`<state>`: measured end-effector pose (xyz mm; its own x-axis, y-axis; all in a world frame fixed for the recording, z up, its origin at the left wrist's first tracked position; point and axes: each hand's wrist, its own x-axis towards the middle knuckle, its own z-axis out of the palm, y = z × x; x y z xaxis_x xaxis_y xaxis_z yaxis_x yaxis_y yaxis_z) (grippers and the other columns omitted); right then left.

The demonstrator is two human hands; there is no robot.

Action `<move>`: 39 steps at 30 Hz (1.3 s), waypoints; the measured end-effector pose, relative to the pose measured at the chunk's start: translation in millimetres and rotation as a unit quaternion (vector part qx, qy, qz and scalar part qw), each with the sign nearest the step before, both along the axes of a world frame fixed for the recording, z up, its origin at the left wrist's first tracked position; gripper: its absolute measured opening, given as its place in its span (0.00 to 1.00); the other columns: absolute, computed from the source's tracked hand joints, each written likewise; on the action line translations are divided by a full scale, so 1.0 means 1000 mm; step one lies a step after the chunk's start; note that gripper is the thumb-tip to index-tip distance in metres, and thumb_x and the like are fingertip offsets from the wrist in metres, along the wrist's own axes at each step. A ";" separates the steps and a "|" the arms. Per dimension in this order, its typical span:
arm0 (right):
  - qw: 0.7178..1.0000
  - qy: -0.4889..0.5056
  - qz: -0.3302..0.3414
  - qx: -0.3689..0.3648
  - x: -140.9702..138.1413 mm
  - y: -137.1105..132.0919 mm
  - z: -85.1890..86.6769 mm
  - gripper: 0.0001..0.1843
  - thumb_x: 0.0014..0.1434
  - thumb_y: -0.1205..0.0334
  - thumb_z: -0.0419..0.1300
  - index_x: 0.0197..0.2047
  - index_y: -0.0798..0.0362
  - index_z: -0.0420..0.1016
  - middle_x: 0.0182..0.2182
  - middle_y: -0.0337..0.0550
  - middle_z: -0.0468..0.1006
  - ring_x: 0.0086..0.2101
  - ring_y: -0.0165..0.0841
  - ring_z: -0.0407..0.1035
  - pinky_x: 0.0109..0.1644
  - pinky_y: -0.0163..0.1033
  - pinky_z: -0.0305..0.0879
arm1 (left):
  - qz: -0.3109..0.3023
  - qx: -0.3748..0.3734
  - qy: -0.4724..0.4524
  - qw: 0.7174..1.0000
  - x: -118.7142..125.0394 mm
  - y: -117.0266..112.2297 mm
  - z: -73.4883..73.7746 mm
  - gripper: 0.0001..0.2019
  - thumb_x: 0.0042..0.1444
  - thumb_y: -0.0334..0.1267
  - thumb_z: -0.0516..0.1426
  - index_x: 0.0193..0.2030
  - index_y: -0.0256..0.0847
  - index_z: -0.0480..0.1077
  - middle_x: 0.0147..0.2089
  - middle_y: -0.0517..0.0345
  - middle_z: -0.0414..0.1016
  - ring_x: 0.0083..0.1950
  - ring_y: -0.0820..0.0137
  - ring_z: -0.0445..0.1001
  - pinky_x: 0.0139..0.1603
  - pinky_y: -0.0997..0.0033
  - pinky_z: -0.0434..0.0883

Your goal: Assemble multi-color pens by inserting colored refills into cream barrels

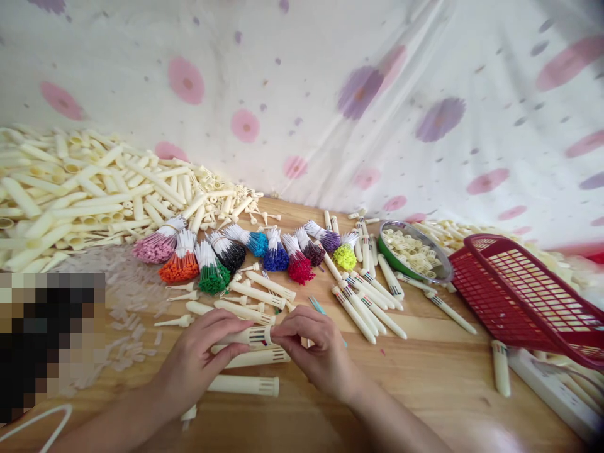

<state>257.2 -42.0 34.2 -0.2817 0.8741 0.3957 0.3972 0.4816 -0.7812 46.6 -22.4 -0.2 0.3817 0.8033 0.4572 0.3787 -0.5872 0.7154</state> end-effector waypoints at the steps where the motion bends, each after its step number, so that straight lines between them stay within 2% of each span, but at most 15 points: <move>1: 0.999 0.014 -0.009 -0.028 -0.001 0.000 0.000 0.05 0.57 0.68 0.60 0.31 0.54 0.77 0.26 0.43 0.77 0.27 0.30 0.70 0.30 0.33 0.66 | -0.001 0.003 0.000 1.000 0.000 0.000 0.000 0.11 0.56 0.43 0.57 0.44 0.47 0.75 0.37 0.58 0.78 0.39 0.71 0.77 0.37 0.78 0.75; 6: 0.991 0.065 -0.036 -0.112 -0.004 -0.002 -0.002 0.04 0.53 0.65 0.62 0.28 0.55 0.78 0.24 0.42 0.78 0.26 0.29 0.69 0.28 0.32 0.64 | 0.004 -0.005 0.004 1.000 -0.001 0.000 0.001 0.11 0.56 0.44 0.58 0.43 0.47 0.76 0.37 0.56 0.77 0.39 0.70 0.77 0.38 0.76 0.75; 12: 0.976 0.091 -0.044 -0.193 -0.005 -0.004 -0.001 0.05 0.50 0.64 0.62 0.26 0.56 0.78 0.22 0.41 0.76 0.22 0.27 0.65 0.24 0.30 0.59 | 0.007 -0.068 -0.011 0.998 0.000 -0.001 -0.002 0.10 0.55 0.44 0.58 0.43 0.49 0.76 0.39 0.57 0.77 0.40 0.69 0.77 0.36 0.77 0.75; 19: 0.930 0.122 -0.011 -0.345 -0.004 -0.001 -0.001 0.06 0.48 0.63 0.62 0.27 0.57 0.77 0.20 0.39 0.75 0.21 0.25 0.63 0.25 0.30 0.57 | 0.012 -0.066 -0.004 0.998 0.001 -0.003 0.000 0.10 0.53 0.43 0.60 0.42 0.49 0.76 0.38 0.58 0.77 0.39 0.70 0.77 0.40 0.77 0.74; 21: 0.926 0.119 -0.002 -0.358 -0.003 -0.001 0.000 0.07 0.49 0.62 0.62 0.28 0.57 0.78 0.20 0.39 0.74 0.21 0.25 0.63 0.25 0.30 0.58 | 0.015 -0.068 -0.003 0.998 0.001 -0.003 -0.001 0.10 0.54 0.44 0.60 0.42 0.49 0.76 0.38 0.58 0.77 0.39 0.70 0.77 0.40 0.76 0.74; 27: 0.938 0.078 0.020 -0.338 0.003 -0.002 0.002 0.08 0.49 0.63 0.63 0.33 0.56 0.79 0.22 0.38 0.76 0.22 0.25 0.64 0.24 0.29 0.59 | 0.021 -0.072 -0.002 0.997 0.000 -0.003 0.000 0.11 0.54 0.46 0.59 0.42 0.49 0.76 0.38 0.58 0.77 0.39 0.69 0.77 0.39 0.74 0.75; 30: 0.952 0.042 0.036 -0.302 0.006 -0.002 0.005 0.07 0.53 0.64 0.62 0.34 0.55 0.79 0.25 0.40 0.77 0.23 0.26 0.66 0.25 0.30 0.60 | 0.020 -0.068 -0.004 0.997 0.000 -0.003 -0.001 0.11 0.54 0.46 0.59 0.42 0.49 0.76 0.37 0.58 0.77 0.39 0.69 0.77 0.38 0.75 0.75; 32: 0.975 -0.004 0.052 -0.218 0.008 0.000 0.008 0.06 0.57 0.65 0.59 0.34 0.55 0.78 0.27 0.41 0.78 0.27 0.27 0.68 0.29 0.31 0.62 | 0.020 -0.070 -0.006 0.997 0.000 -0.004 -0.002 0.10 0.54 0.46 0.58 0.42 0.49 0.76 0.38 0.57 0.77 0.40 0.69 0.77 0.38 0.75 0.75; 34: 0.990 -0.060 0.088 -0.094 0.011 0.003 0.010 0.08 0.60 0.68 0.56 0.35 0.54 0.77 0.28 0.42 0.78 0.29 0.29 0.68 0.32 0.33 0.62 | 0.017 -0.071 -0.009 0.997 -0.001 -0.005 -0.005 0.10 0.54 0.45 0.59 0.42 0.49 0.76 0.39 0.57 0.77 0.40 0.68 0.76 0.39 0.74 0.76; 37: 0.982 -0.122 0.128 0.062 0.013 0.008 0.010 0.10 0.62 0.71 0.52 0.36 0.55 0.74 0.28 0.43 0.78 0.28 0.30 0.67 0.32 0.35 0.60 | 0.007 -0.068 -0.007 0.998 -0.002 -0.005 -0.007 0.10 0.54 0.43 0.60 0.42 0.49 0.76 0.39 0.57 0.77 0.40 0.68 0.76 0.40 0.73 0.76; 39: 0.974 -0.147 0.129 0.115 0.013 0.009 0.008 0.10 0.62 0.71 0.51 0.37 0.55 0.73 0.28 0.43 0.77 0.27 0.30 0.66 0.31 0.35 0.59 | 0.003 -0.061 -0.009 0.998 -0.002 -0.004 -0.008 0.09 0.54 0.42 0.59 0.42 0.50 0.76 0.39 0.58 0.77 0.40 0.69 0.76 0.39 0.74 0.76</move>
<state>270.5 -32.8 42.1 -0.6116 0.6565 0.4414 0.4299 0.7442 -0.5112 45.0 -26.5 -7.7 0.3704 0.8556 0.3616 0.3686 -0.4927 0.7883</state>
